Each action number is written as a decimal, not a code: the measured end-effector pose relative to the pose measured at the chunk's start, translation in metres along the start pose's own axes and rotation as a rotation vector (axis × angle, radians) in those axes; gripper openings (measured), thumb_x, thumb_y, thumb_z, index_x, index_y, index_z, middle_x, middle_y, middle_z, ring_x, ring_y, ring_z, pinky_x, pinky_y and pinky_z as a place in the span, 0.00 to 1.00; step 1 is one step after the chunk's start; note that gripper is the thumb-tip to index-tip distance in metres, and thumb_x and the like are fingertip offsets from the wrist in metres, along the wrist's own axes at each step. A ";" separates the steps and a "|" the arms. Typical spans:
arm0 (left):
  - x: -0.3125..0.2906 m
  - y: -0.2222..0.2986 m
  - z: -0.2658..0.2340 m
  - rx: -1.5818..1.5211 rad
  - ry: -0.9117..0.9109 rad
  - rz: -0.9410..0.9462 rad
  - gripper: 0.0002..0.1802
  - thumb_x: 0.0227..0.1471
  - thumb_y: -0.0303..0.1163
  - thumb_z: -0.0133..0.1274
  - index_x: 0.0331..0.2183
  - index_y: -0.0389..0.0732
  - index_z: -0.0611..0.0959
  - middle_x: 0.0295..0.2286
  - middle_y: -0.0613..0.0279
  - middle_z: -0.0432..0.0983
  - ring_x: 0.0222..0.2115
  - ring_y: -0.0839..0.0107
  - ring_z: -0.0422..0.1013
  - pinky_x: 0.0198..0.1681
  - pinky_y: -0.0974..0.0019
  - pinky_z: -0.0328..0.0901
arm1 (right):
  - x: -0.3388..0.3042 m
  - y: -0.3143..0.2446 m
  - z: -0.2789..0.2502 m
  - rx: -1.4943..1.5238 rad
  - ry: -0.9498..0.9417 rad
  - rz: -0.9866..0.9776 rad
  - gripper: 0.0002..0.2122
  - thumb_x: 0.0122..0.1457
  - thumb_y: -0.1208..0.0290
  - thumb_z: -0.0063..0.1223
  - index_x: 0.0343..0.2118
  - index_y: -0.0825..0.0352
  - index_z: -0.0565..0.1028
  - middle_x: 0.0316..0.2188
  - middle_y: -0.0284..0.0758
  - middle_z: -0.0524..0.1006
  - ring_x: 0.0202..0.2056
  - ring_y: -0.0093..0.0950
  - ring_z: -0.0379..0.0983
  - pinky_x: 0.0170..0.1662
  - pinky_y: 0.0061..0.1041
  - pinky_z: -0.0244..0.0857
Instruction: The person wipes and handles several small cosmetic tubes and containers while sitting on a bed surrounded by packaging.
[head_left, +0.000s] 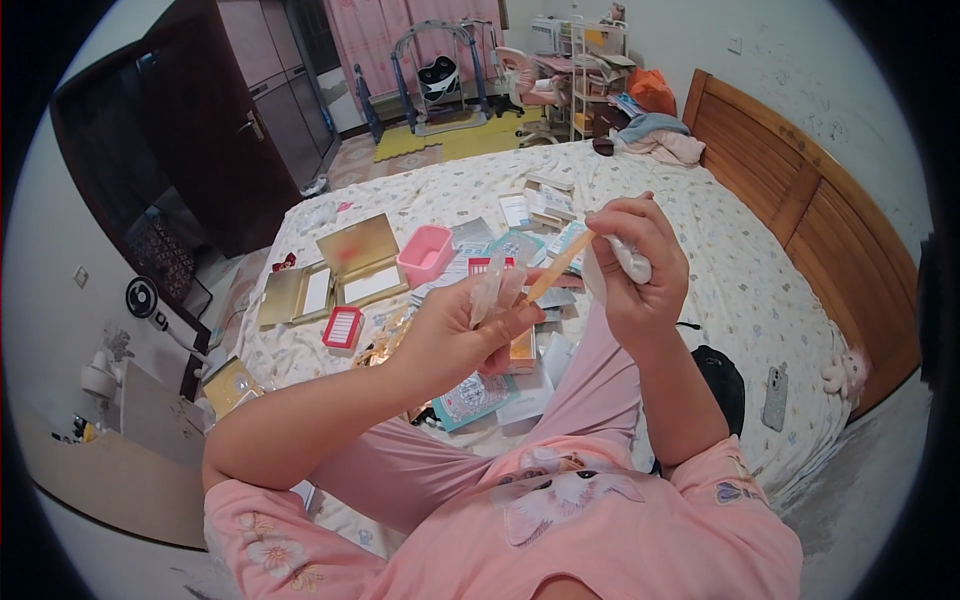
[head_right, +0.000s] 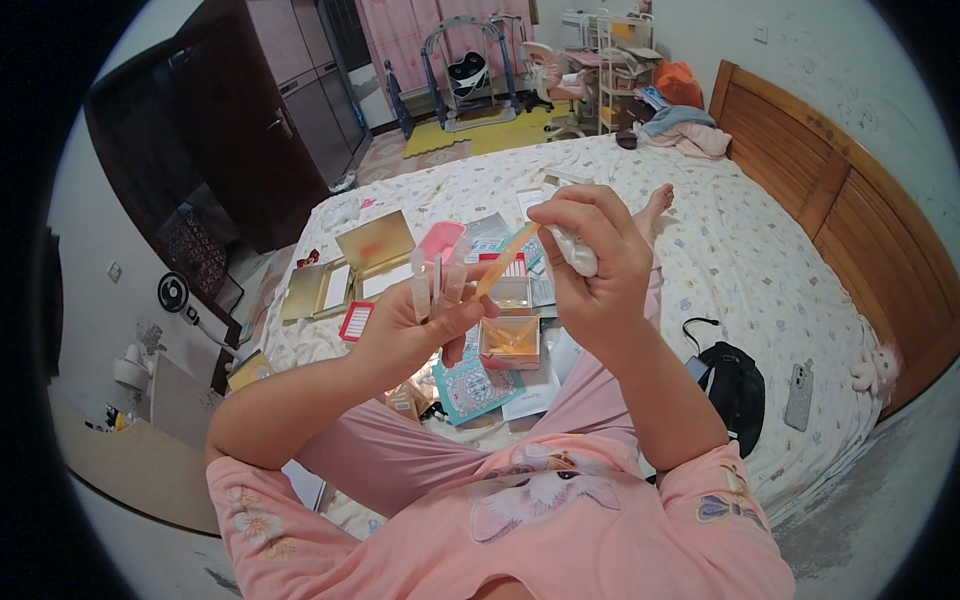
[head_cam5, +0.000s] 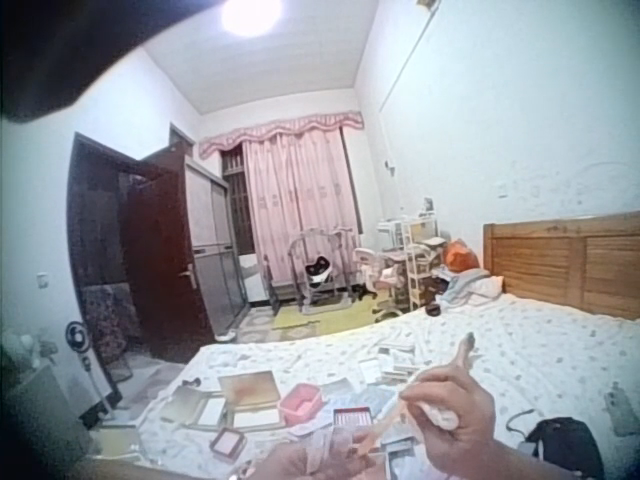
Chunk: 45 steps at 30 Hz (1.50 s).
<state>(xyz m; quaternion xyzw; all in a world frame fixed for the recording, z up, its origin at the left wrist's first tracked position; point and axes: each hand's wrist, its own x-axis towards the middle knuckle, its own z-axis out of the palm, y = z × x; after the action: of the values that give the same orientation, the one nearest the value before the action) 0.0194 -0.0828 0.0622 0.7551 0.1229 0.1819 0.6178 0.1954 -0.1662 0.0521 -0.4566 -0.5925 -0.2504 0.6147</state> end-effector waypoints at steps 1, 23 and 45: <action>0.001 -0.002 -0.003 0.033 -0.007 -0.030 0.23 0.52 0.33 0.48 0.48 0.35 0.66 0.27 0.61 0.73 0.15 0.81 0.64 0.17 0.78 0.59 | 0.000 -0.001 0.000 -0.014 -0.008 -0.013 0.11 0.43 0.85 0.52 0.30 0.64 0.73 0.31 0.34 0.72 0.31 0.28 0.70 0.50 0.33 0.51; -0.004 0.006 -0.003 -0.282 0.034 0.056 0.12 0.51 0.38 0.48 0.29 0.37 0.75 0.21 0.66 0.71 0.14 0.82 0.62 0.16 0.78 0.61 | -0.001 -0.016 0.016 -0.043 -0.060 -0.551 0.12 0.37 0.78 0.51 0.30 0.68 0.74 0.32 0.35 0.75 0.33 0.31 0.70 0.33 0.25 0.64; -0.009 0.000 0.002 -0.214 -0.033 0.013 0.12 0.52 0.37 0.48 0.31 0.37 0.76 0.25 0.65 0.73 0.16 0.84 0.62 0.18 0.78 0.61 | -0.009 -0.015 0.008 0.044 -0.020 -0.520 0.12 0.38 0.75 0.58 0.29 0.68 0.72 0.30 0.36 0.75 0.35 0.33 0.72 0.35 0.29 0.67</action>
<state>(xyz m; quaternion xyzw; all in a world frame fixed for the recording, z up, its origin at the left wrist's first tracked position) 0.0118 -0.0887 0.0604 0.6885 0.0878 0.1857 0.6955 0.1768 -0.1681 0.0463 -0.2779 -0.7013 -0.3823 0.5337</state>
